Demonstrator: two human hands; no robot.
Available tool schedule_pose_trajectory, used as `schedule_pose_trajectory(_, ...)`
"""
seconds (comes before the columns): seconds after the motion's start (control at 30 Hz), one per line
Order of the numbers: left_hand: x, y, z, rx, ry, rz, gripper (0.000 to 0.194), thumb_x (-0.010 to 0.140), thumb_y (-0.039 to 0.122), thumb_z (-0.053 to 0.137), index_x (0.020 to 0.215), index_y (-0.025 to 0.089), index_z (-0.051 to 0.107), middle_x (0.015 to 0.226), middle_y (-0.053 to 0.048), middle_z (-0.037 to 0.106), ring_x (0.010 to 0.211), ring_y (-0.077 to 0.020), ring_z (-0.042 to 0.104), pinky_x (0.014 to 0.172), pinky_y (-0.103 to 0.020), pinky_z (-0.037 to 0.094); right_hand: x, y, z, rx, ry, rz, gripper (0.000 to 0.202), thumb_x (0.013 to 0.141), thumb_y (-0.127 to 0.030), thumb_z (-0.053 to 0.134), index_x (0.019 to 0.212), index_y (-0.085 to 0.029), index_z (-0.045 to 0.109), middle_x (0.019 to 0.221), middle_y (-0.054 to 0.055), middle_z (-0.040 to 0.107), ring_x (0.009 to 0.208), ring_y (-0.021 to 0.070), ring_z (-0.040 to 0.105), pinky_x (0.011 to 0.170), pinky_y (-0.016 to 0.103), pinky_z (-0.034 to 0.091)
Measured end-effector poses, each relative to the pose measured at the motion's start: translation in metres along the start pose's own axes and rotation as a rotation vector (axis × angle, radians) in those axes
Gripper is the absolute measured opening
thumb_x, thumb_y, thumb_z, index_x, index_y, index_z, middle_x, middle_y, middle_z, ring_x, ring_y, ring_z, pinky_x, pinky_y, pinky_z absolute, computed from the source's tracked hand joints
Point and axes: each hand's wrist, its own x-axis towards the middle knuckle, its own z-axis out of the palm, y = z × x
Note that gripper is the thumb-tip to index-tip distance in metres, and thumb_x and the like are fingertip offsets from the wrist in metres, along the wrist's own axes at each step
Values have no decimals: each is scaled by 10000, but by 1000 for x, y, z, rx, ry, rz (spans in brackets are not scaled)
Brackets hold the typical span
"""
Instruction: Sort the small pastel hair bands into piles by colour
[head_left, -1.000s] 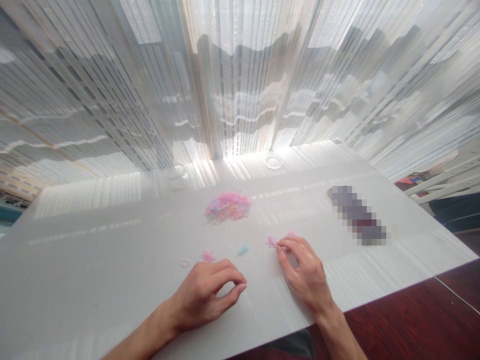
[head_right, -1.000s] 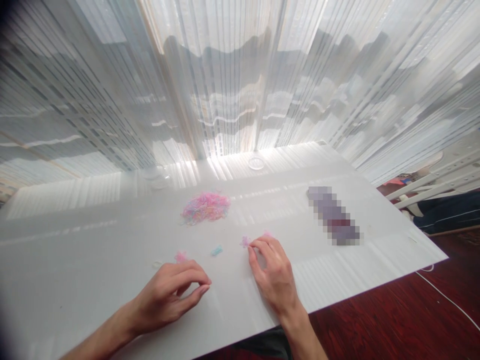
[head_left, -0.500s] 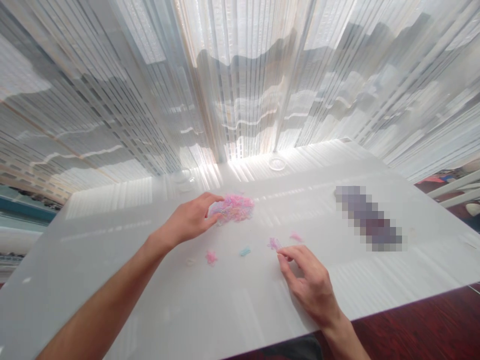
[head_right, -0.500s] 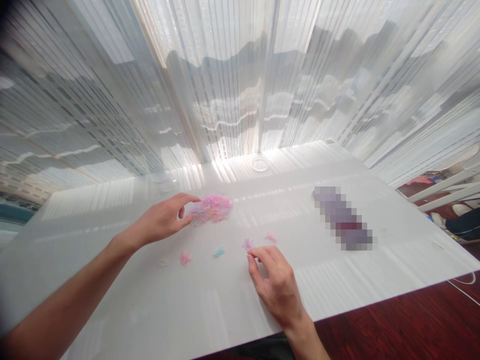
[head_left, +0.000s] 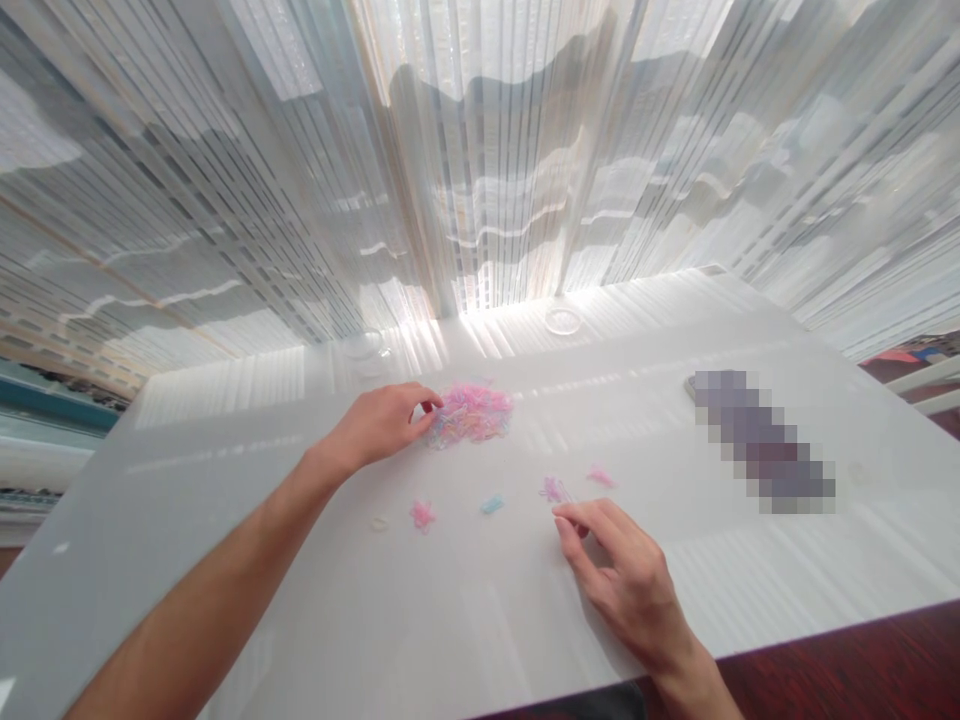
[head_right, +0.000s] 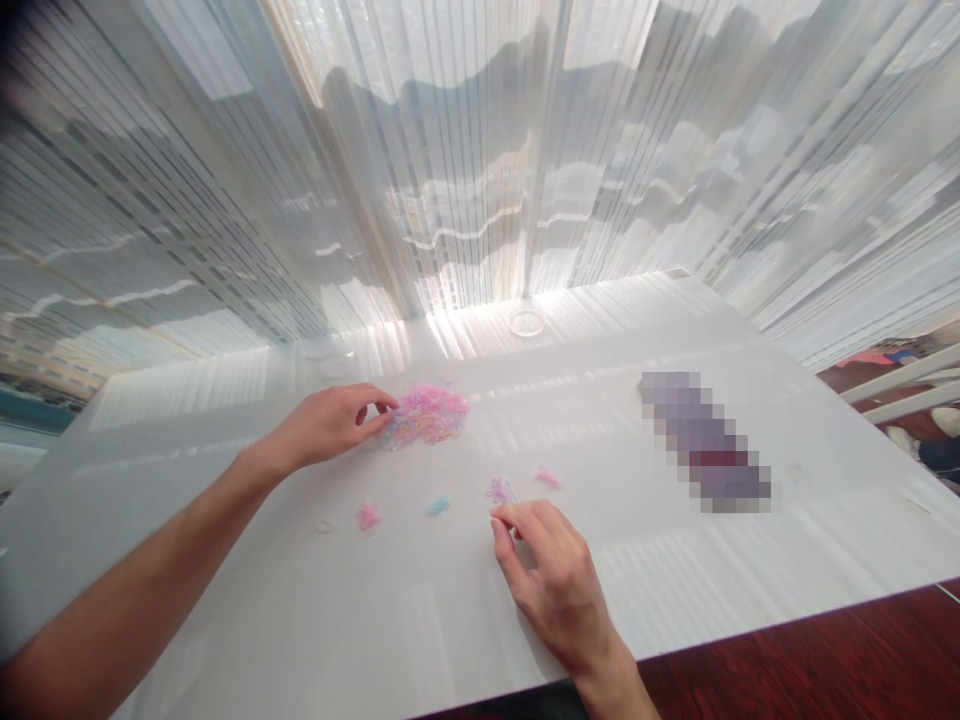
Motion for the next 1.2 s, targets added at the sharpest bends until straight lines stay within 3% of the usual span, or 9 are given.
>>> schedule_pose_trajectory(0.53,-7,-7,-8,-193,160,-9,304,923,484,556,947,261,762,863,9,740,678,-161,586,645,-280,440,0,-1,-1,0,-4,14,124,985,-128,578,1040,-220,641,833,2,669,721,137,628,679,259,512)
schedule_pose_trajectory(0.67,-16,1,-8,-212,229,83,277,944,444,561,956,243,751,879,4,745,637,-137,571,632,-267,453,1,0,0,-7,-5,21,118,985,-138,578,1033,-221,648,829,-1,672,711,132,632,674,252,514)
schedule_pose_trajectory(0.77,-35,21,-5,-184,305,221,216,976,355,552,988,234,730,898,7,747,610,-112,567,622,-250,459,1,0,0,-16,-2,18,113,987,-146,577,1027,-220,653,821,-2,673,705,130,632,669,248,516)
schedule_pose_trajectory(0.87,-63,48,9,-149,343,390,164,1004,234,530,1004,224,694,916,2,754,639,-107,624,604,-232,460,1,-1,-1,-24,-8,20,116,990,-153,570,1028,-222,656,820,2,677,705,136,638,664,254,521)
schedule_pose_trajectory(0.97,-90,68,35,-186,326,543,151,1007,158,523,1040,210,661,903,-20,755,736,-138,697,650,-239,502,1,-2,-2,-25,-21,16,125,991,-147,566,1039,-223,654,834,10,685,716,144,642,672,266,528)
schedule_pose_trajectory(1.1,-107,72,73,-206,339,601,162,994,115,497,1014,184,642,849,-28,742,659,-151,686,591,-259,514,3,-2,-1,-36,-34,-3,131,991,-145,561,1043,-223,652,824,13,685,710,152,639,672,283,532)
schedule_pose_trajectory(1.2,-107,67,89,-191,345,607,164,980,101,497,1011,179,638,861,-35,739,621,-154,673,559,-264,505,4,-1,0,-46,-57,-12,131,991,-134,558,1039,-219,645,823,16,681,720,155,635,684,293,531)
